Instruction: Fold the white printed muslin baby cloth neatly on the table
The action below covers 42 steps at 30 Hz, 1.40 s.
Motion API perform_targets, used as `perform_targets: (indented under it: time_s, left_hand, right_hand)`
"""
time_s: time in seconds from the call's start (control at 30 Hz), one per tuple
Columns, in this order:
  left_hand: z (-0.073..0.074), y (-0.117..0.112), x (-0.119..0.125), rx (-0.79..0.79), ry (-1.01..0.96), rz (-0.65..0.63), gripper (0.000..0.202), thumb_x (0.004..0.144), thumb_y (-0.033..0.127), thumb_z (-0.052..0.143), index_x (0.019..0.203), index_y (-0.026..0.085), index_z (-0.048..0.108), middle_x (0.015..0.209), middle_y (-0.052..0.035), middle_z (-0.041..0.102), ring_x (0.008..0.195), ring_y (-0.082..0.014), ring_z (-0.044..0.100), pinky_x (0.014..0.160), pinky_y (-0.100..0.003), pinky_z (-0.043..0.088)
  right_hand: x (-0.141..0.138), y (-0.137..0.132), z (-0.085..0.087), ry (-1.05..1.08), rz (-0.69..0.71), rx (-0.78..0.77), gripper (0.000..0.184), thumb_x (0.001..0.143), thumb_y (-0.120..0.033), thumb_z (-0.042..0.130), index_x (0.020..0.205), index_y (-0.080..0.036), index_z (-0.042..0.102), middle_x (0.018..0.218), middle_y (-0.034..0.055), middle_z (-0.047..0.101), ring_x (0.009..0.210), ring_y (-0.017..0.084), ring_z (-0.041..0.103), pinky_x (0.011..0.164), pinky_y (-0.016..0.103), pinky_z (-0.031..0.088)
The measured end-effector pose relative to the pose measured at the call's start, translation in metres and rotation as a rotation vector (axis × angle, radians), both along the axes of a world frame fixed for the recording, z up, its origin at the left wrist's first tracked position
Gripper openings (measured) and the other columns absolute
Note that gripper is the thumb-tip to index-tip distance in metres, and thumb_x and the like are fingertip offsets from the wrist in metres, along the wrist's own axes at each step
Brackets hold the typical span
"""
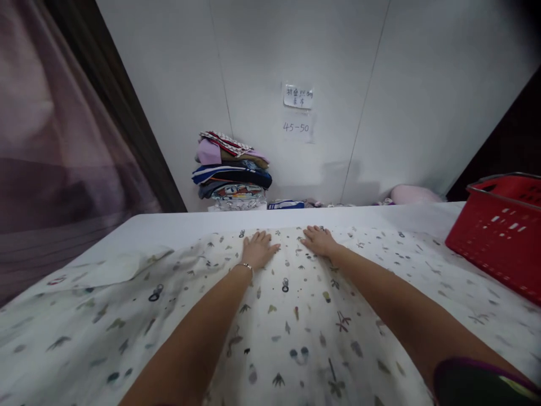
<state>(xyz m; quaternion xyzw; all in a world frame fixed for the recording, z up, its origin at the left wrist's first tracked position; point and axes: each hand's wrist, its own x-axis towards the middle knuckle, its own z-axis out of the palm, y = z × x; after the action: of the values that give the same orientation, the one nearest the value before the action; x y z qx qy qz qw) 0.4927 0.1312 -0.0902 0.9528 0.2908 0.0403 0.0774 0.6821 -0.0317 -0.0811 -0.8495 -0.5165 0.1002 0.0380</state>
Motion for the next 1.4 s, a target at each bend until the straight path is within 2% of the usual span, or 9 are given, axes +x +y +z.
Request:
perform_targets:
  time_s: [0.13,0.33,0.5,0.63,0.8,0.93,1.13,1.2,1.4]
  left_hand:
    - [-0.002,0.008,-0.001,0.043,-0.037,-0.026,0.063,0.082,0.064,0.020,0.132,0.029,0.038,0.148,-0.0037,0.024,0.136,-0.0261,0.016,0.108,-0.053,0.008]
    - [0.011,0.010,-0.002,-0.020,0.004,0.093,0.067,0.082,0.063,0.019,0.135,0.025,0.036,0.147,-0.0071,0.027,0.135,-0.0275,0.019,0.106,-0.054,0.016]
    - [0.007,-0.002,-0.046,0.087,0.021,-0.051,0.069,0.080,0.066,0.023,0.136,0.027,0.036,0.149,-0.0041,0.020,0.138,-0.0267,0.011,0.109,-0.053,0.007]
    - [0.005,0.008,-0.076,0.052,0.102,0.097,0.068,0.081,0.063,0.022,0.139,0.027,0.029,0.150,-0.0030,0.019,0.137,-0.0283,0.012,0.106,-0.056,0.011]
    - [0.007,0.017,-0.077,0.047,0.125,0.120,0.063,0.083,0.055,0.023,0.140,0.028,0.027,0.149,-0.0026,0.019,0.137,-0.0281,0.013,0.105,-0.058,0.014]
    - [0.004,0.022,-0.077,0.109,0.145,0.073,0.062,0.084,0.051,0.023,0.140,0.026,0.028,0.149,-0.0055,0.019,0.137,-0.0293,0.013,0.103,-0.058,0.017]
    - [-0.010,0.038,-0.082,0.291,0.185,-0.038,0.050,0.084,0.037,0.027,0.132,0.034,0.041,0.148,-0.0014,0.023,0.135,-0.0292,0.020,0.100,-0.059,0.017]
    - [-0.018,0.045,-0.084,0.348,0.175,-0.055,0.050,0.080,0.037,0.031,0.129,0.036,0.045,0.147,-0.0003,0.027,0.135,-0.0285,0.022,0.101,-0.057,0.015]
    - [-0.048,0.075,-0.090,0.414,0.062,-0.132,0.053,0.069,0.042,0.038,0.120,0.042,0.053,0.145,0.0053,0.029,0.133,-0.0294,0.025,0.102,-0.056,0.007]
  right_hand:
    - [-0.008,0.006,-0.006,-0.027,0.049,0.034,0.066,0.087,-0.062,0.016,0.141,-0.025,0.027,0.151,0.0056,0.010,0.137,0.027,0.004,0.106,0.053,0.005]
    - [-0.017,0.003,0.005,0.005,0.030,0.035,0.069,0.086,-0.063,0.015,0.142,-0.024,0.025,0.151,0.0059,0.011,0.137,0.026,0.005,0.106,0.053,0.004]
    - [-0.014,-0.044,-0.003,-0.086,-0.042,0.066,0.076,0.084,-0.066,0.011,0.143,-0.019,0.021,0.151,0.0079,0.005,0.137,0.026,-0.001,0.106,0.049,-0.003]
    - [-0.008,-0.059,-0.012,-0.024,-0.172,0.003,0.079,0.083,-0.068,0.011,0.143,-0.019,0.020,0.151,0.0107,0.005,0.137,0.029,0.001,0.106,0.050,0.001]
    - [0.000,-0.059,-0.002,0.117,-0.137,0.036,0.079,0.082,-0.070,0.013,0.144,-0.022,0.019,0.151,0.0097,0.004,0.137,0.027,0.001,0.106,0.049,0.002]
    - [0.029,-0.097,0.008,0.112,-0.205,0.110,0.076,0.084,-0.068,0.012,0.145,-0.021,0.015,0.151,0.0054,0.002,0.137,0.023,-0.002,0.108,0.043,0.003]
    - [0.105,-0.177,-0.005,-0.076,-0.679,0.060,0.071,0.088,-0.059,0.020,0.141,-0.011,0.025,0.149,0.0137,0.014,0.136,0.027,0.007,0.106,0.045,0.008]
    - [0.127,-0.187,-0.010,-0.086,-0.752,0.053,0.071,0.087,-0.059,0.021,0.138,-0.009,0.030,0.147,0.0158,0.018,0.135,0.029,0.011,0.105,0.046,0.011]
    - [0.162,-0.182,-0.006,-0.044,-0.703,0.035,0.068,0.084,-0.064,0.026,0.133,-0.019,0.040,0.144,0.0109,0.029,0.130,0.027,0.024,0.102,0.044,0.021]
